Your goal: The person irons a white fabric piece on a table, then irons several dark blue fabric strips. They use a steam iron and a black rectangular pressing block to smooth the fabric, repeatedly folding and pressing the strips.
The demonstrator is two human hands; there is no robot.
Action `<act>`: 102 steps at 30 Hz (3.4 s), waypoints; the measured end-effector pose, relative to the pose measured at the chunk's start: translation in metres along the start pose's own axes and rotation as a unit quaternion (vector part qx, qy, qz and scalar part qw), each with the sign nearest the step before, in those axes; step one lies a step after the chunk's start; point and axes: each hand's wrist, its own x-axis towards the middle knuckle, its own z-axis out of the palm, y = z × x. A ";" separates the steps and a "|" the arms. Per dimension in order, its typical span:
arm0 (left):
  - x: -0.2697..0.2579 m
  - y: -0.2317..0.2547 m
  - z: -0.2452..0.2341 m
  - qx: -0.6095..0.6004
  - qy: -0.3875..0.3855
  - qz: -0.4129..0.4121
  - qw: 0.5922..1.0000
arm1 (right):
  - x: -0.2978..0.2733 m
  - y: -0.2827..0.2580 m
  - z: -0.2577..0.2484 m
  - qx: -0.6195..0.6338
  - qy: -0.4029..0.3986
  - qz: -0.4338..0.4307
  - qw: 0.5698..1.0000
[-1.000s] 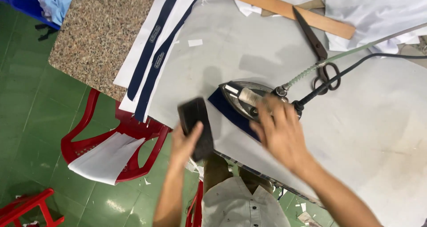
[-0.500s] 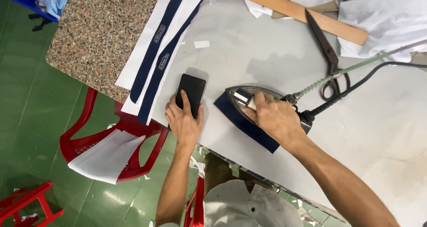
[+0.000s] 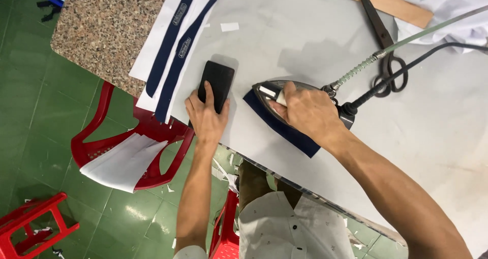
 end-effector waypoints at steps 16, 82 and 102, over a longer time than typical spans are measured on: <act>0.033 0.122 -0.015 -0.175 -0.401 0.401 0.805 | -0.209 0.073 0.082 0.012 0.001 0.171 0.985; -0.004 0.102 0.042 -0.247 -0.261 0.558 0.748 | -0.160 -0.056 0.059 0.256 0.001 0.512 0.820; -0.008 0.106 0.055 -0.322 -0.164 0.507 0.782 | -0.128 -0.042 0.051 0.162 -0.025 0.473 0.866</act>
